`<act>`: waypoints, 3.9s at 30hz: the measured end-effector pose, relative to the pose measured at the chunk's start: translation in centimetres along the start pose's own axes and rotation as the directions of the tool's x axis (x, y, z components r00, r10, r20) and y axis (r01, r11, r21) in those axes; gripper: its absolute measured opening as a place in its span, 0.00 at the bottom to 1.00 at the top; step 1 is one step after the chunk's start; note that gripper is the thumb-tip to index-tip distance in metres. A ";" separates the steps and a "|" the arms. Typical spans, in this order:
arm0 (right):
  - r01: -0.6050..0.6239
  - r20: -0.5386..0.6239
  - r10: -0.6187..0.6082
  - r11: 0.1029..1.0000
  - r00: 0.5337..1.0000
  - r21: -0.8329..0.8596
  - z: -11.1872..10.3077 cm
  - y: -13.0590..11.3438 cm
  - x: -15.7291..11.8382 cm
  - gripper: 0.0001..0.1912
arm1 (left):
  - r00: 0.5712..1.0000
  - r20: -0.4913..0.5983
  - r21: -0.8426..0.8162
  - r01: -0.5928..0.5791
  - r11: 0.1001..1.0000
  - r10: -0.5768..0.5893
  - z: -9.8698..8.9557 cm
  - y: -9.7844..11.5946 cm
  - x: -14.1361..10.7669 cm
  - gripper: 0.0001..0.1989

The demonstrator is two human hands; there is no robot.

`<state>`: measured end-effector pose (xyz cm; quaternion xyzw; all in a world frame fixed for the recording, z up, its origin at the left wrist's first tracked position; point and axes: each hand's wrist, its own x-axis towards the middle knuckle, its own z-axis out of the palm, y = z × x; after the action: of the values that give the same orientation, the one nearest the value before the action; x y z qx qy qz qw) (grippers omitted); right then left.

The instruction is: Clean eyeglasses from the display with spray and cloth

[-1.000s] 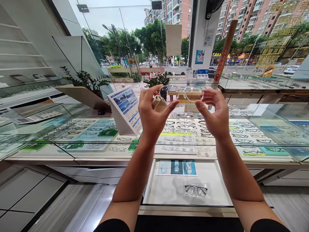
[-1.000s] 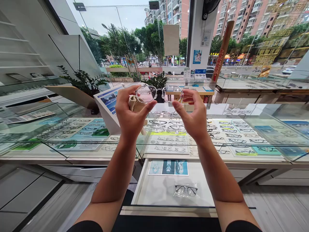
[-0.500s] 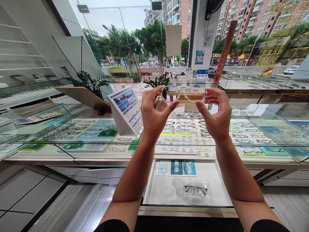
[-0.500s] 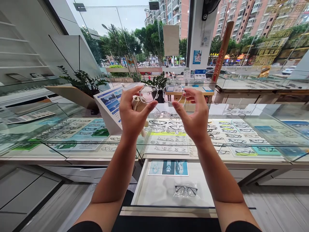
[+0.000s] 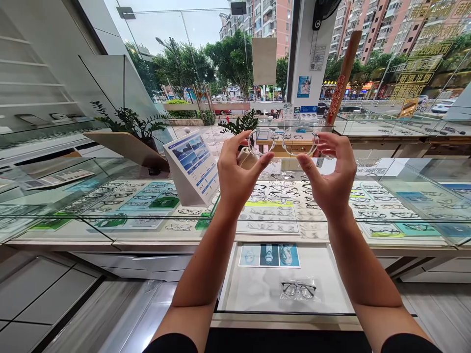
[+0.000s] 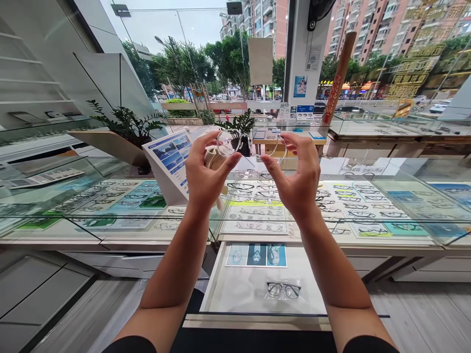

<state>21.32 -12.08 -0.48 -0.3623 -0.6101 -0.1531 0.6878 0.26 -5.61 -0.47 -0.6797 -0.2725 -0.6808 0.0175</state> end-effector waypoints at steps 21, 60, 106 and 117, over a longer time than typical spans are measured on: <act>-0.051 0.094 0.043 0.995 0.995 0.089 0.8 2.2 -0.1 0.27 | 0.967 -0.141 0.141 -0.194 0.971 0.214 0.4 -0.4 -0.2 0.37; -0.132 0.029 0.129 0.943 0.991 0.307 0.6 1.3 0.0 0.11 | 0.949 -0.243 -0.096 -0.229 0.969 0.200 2.5 -5.2 -0.5 0.33; -0.227 0.091 0.211 0.826 0.973 0.516 1.3 1.4 0.2 0.12 | 0.951 -0.206 -0.049 -0.243 0.969 0.228 2.1 -2.4 -0.5 0.33; -0.209 0.064 0.205 0.842 0.977 0.497 1.3 1.6 0.1 0.12 | 0.965 -0.173 -0.038 -0.209 0.977 0.199 2.3 -2.6 -0.8 0.33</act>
<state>21.41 -10.04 -0.88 -0.2356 -0.5892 0.0872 0.7679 1.44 -2.74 -2.26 -0.6443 -0.1796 -0.7378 0.0916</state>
